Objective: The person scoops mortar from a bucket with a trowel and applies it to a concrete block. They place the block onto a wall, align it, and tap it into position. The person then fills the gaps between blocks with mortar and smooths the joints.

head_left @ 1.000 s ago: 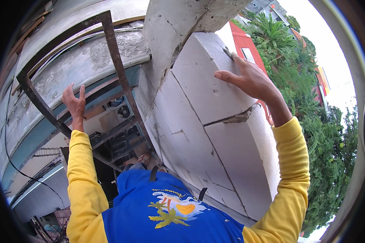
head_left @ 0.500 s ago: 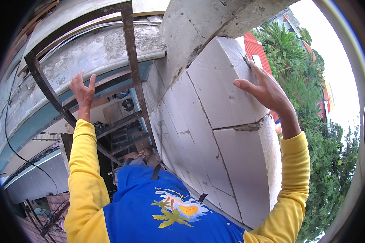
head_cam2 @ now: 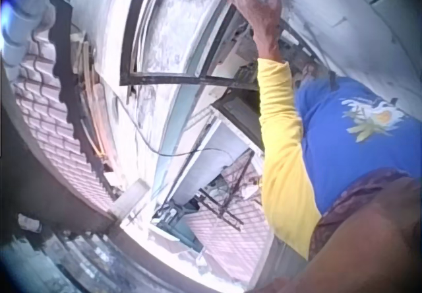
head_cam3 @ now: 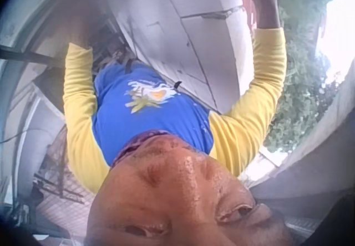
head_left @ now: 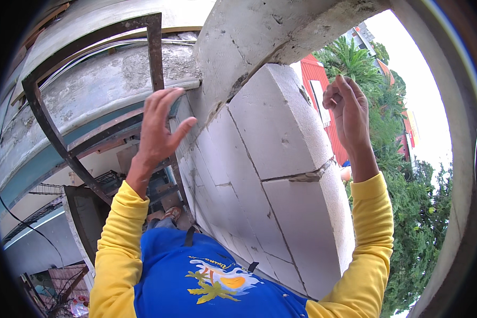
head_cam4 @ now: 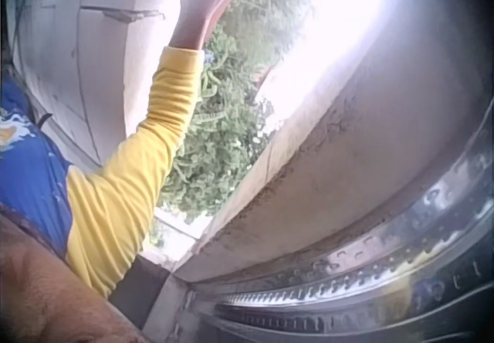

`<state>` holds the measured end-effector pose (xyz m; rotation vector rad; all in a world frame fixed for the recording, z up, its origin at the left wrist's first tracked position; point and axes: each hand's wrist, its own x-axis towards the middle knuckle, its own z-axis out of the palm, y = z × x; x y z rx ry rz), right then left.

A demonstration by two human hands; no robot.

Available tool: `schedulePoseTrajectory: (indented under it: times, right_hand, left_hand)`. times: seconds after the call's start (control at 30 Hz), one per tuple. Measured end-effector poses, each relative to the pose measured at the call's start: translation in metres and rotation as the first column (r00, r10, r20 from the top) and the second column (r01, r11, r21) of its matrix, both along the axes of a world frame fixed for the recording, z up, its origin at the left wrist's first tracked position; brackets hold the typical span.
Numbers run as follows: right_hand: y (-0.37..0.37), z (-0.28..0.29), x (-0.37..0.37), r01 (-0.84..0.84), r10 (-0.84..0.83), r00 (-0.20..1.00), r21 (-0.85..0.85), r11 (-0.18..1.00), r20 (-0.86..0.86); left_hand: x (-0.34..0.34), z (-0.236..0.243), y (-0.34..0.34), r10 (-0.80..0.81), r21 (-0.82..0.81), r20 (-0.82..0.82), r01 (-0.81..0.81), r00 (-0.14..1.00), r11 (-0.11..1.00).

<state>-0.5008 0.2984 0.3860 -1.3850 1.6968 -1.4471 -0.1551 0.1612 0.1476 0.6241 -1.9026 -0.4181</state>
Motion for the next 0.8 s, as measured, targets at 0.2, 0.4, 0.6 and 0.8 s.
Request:
schedulePoseTrajectory:
  times: [0.2, 0.4, 0.6, 0.8]
  right_hand:
    - [-0.008, 0.017, 0.018, 0.065, 0.008, 0.914, -0.167, 0.984, 0.405]
    - [-0.005, -0.025, 0.022, 0.019, -0.042, 0.875, 0.052, 0.998, 0.482]
    - [-0.010, 0.033, 0.023, 0.075, 0.019, 0.938, -0.257, 0.964, 0.347]
    - [-0.003, -0.025, 0.030, 0.055, -0.074, 0.894, 0.055, 0.997, 0.442]
  left_hand:
    - [-0.115, 0.081, 0.033, -0.268, -0.137, 0.059, 0.273, 0.962, 0.952]
    - [-0.143, 0.099, 0.021, -0.300, -0.213, 0.159, 0.329, 0.941, 0.920]
    - [-0.140, 0.101, 0.017, -0.313, -0.203, 0.165, 0.343, 0.935, 0.917]
    - [-0.143, 0.103, 0.018, -0.324, -0.204, 0.158, 0.352, 0.933, 0.914]
